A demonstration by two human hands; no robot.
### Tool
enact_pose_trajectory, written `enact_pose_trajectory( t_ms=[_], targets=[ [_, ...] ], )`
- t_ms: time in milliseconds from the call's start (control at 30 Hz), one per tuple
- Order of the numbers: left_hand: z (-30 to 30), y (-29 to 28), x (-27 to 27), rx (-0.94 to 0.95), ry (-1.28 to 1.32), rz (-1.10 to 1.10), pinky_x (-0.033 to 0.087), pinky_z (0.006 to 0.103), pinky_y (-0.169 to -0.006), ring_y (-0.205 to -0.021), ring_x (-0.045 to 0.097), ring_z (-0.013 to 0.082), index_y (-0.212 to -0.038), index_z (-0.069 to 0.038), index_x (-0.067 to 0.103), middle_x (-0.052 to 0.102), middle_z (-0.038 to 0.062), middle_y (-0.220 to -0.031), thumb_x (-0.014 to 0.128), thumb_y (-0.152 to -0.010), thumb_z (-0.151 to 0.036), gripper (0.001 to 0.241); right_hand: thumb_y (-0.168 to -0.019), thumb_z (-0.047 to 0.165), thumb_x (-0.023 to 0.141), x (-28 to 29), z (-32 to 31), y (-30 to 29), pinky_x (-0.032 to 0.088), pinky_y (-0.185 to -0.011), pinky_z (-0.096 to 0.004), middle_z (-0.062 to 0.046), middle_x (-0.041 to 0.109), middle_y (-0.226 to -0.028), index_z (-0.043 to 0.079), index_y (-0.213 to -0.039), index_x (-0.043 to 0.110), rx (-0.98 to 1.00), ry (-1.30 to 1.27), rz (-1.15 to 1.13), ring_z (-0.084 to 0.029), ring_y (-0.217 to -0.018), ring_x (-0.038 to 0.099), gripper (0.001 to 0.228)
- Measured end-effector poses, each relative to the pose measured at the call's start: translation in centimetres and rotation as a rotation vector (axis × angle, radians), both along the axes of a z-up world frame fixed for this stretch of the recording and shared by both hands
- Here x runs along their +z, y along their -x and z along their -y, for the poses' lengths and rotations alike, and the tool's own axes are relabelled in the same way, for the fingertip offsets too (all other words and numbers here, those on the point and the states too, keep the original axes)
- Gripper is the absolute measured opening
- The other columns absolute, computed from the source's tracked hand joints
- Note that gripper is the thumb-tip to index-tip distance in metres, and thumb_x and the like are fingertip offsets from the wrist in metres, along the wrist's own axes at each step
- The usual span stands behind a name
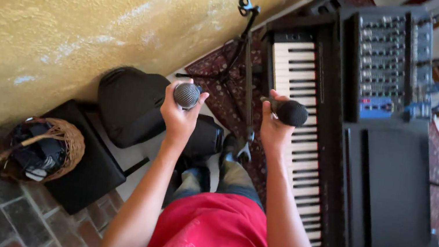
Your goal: Wiping down a digital piano, music stand, and digital mixer, and organizing microphones in a restaurant setting.
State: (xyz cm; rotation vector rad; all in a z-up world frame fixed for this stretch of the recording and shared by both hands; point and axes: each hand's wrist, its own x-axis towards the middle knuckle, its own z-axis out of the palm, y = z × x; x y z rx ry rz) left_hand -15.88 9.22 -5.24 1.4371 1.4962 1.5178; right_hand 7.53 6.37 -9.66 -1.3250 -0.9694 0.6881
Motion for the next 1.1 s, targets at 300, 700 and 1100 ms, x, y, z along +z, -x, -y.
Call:
enact_pose_trajectory(
  t_ms=[300,700,1100],
  targets=[
    [4.9,-1.2,-0.8,0.013,-0.097,0.043,0.057,0.0345,-0.098,-0.106,0.069,0.0213,-0.122,0.002,0.054,0.072,0.018,-0.119,0.09,-0.086,-0.005,0.052,-0.096,-0.007,0.069,2.0,7.5,1.3,0.048,-0.11,-0.039,-0.014,0.068,-0.129,0.007,-0.112,0.053,0.051,0.075,0.225,-0.026,-0.127,0.063,0.027],
    [12.2,-2.6,-2.1,0.206,-0.084,0.222,0.054,0.0336,-0.106,-0.118,0.067,0.0213,-0.127,0.001,0.051,0.07,0.016,-0.125,0.089,-0.089,-0.011,0.055,-0.088,0.0,0.07,-2.0,11.4,0.3,0.054,-0.093,-0.032,-0.009,0.068,-0.111,0.007,-0.121,0.062,0.361,0.202,0.214,-0.022,-0.103,0.066,0.034],
    [19.4,1.1,-0.8,0.409,-0.221,0.173,0.051,0.0356,-0.111,-0.129,0.066,0.0248,-0.126,-0.001,0.052,0.067,0.013,-0.124,0.089,-0.087,-0.003,0.054,-0.076,-0.008,0.071,-0.5,11.3,7.0,0.044,-0.109,-0.043,-0.019,0.067,-0.122,0.002,-0.117,0.057,0.711,-0.028,0.396,-0.037,-0.129,0.059,0.045]
  ],
)
